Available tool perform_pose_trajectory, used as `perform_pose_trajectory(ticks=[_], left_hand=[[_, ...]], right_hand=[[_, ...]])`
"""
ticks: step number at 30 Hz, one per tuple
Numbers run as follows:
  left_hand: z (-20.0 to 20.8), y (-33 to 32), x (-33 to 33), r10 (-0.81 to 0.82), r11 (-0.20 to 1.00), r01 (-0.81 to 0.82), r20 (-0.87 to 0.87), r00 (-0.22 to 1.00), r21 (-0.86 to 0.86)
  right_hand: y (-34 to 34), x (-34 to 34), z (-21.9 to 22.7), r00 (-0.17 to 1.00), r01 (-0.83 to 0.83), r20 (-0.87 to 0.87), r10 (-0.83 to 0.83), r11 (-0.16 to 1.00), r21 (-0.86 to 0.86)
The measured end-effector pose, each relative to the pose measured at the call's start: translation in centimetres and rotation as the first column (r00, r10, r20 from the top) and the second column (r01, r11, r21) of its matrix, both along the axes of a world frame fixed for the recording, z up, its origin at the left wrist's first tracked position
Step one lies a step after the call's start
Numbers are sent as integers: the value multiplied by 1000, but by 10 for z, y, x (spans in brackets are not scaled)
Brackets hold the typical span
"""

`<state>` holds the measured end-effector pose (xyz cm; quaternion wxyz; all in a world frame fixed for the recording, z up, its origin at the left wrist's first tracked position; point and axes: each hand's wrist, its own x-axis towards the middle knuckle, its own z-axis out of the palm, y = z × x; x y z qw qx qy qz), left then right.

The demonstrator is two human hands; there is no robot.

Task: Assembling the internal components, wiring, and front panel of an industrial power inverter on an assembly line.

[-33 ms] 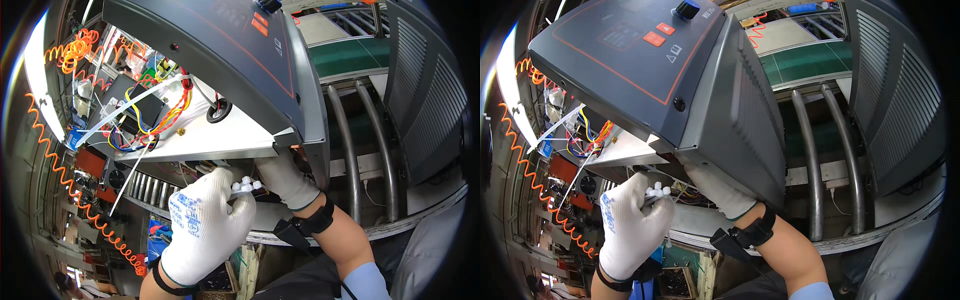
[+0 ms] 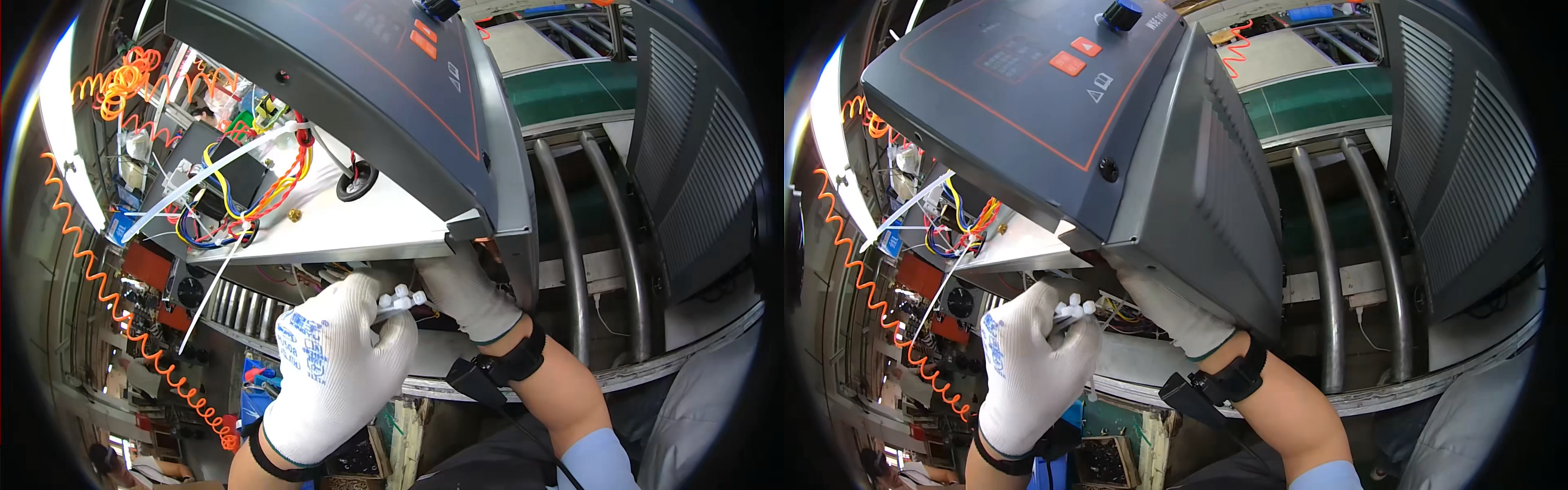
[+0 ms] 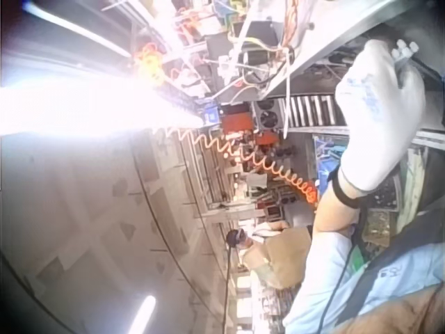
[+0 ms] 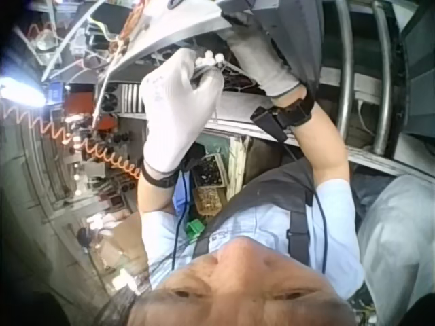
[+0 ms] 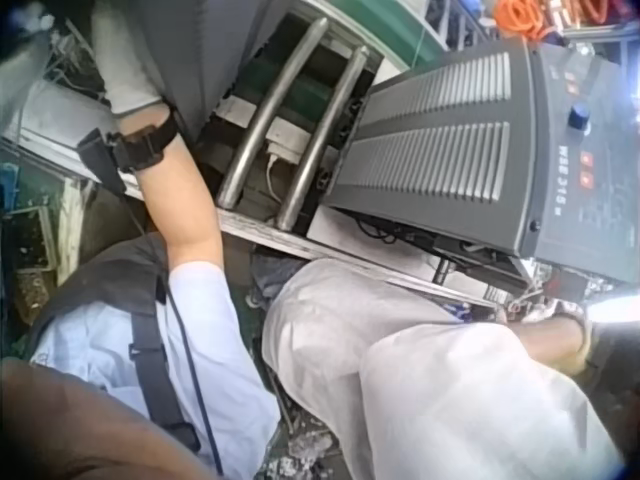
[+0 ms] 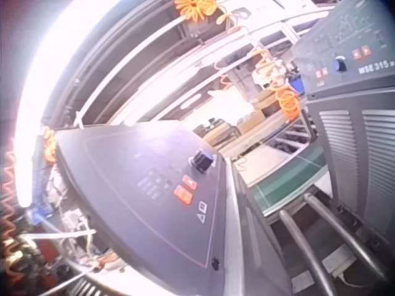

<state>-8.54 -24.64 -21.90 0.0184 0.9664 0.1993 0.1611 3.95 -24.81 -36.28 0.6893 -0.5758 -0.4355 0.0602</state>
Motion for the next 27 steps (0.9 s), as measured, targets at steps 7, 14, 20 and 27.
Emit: perform_pose_trajectory(ticks=[7, 14, 20, 27], left_hand=[[-13, 16, 6, 19, 1000, -18, 147, 989, -14], [-11, 13, 1, 81, 989, -53, 200, 976, -141], [-15, 28, -13, -96, 978, 151, 331, 939, -142], [-36, 39, -7, 187, 729, 275, 570, 800, -626]], right_hand=[[5, -9, 10, 947, -106, -292, 136, 988, 115], [28, -4, -7, 835, -136, -463, 298, 926, 352], [-24, -26, 16, 873, 424, 236, -427, 903, 64], [-32, -49, 33, 942, 31, -319, 108, 915, 403]])
